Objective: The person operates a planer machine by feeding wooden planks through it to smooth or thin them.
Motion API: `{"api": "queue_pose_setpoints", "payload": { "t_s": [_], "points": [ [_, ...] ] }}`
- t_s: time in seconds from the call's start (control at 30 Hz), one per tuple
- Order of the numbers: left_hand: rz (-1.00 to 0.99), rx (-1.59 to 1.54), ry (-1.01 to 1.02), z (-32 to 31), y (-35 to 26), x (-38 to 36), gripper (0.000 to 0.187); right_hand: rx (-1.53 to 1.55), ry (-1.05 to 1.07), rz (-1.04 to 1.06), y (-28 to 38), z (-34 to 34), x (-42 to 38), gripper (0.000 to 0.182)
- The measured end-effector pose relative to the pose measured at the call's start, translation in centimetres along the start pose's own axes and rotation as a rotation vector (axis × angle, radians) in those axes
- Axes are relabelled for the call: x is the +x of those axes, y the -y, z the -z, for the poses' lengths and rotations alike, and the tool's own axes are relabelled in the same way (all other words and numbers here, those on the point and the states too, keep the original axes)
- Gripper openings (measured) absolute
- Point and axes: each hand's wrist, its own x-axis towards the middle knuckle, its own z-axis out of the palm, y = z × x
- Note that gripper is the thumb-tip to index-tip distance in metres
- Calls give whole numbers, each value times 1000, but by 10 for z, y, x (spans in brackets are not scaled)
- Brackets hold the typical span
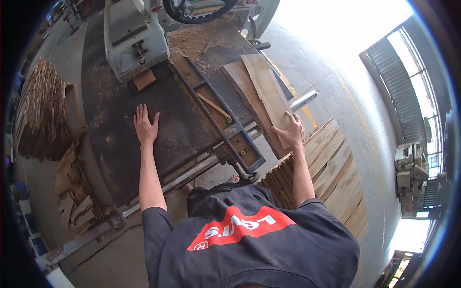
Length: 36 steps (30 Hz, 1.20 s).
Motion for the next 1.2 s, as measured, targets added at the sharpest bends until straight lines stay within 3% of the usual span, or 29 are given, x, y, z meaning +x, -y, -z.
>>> {"api": "queue_pose_setpoints", "payload": {
  "t_s": [0.1,0.17,0.2,0.3,0.33,0.37,0.43,0.5,0.53,0.6,0.63,0.67,0.77,0.8,0.83,1.0,1.1,1.2],
  "points": [
    [29,-211,-48,20,-12,-21,70,51,-80,-33,26,13,-9,95],
    [72,-527,-166,42,-43,-48,74,182,-54,-82,37,26,-7,91],
    [86,-576,-188,52,-57,-65,75,341,2,-130,56,42,-15,79],
    [205,-861,-177,78,-110,-123,79,981,62,-79,63,19,-40,68],
    [201,-836,-89,83,-122,-141,83,1204,181,-127,81,30,-53,59],
    [208,-805,-1,88,-133,-158,88,1305,214,-77,98,32,-65,62],
    [197,-973,194,99,-170,-177,122,1574,521,-130,104,-2,-80,75],
    [155,-1190,336,124,-207,-184,157,1981,850,-220,157,-3,-103,82],
    [121,-1099,355,137,-214,-185,167,2178,1014,-271,182,-4,-114,86],
    [42,-923,389,155,-217,-183,186,2200,1162,-447,209,-24,-137,87],
    [83,-782,406,159,-210,-188,185,2204,1232,-535,221,-31,-147,88],
    [123,-645,422,160,-203,-196,184,2131,1299,-688,229,-35,-154,79],
    [207,-521,359,156,-177,-214,173,1745,1364,-558,228,-92,-153,64],
    [188,-408,345,158,-169,-214,171,1711,1311,-549,231,-92,-154,50],
    [171,-299,333,159,-163,-215,168,1679,1281,-547,234,-94,-155,50],
    [206,-456,256,146,-161,-213,159,1560,1159,-401,245,-97,-150,48],
    [199,-411,228,135,-157,-205,157,1289,1089,-193,256,-112,-133,47],
    [179,-374,224,126,-144,-192,154,760,823,59,274,-119,-122,47]
  ]
}}
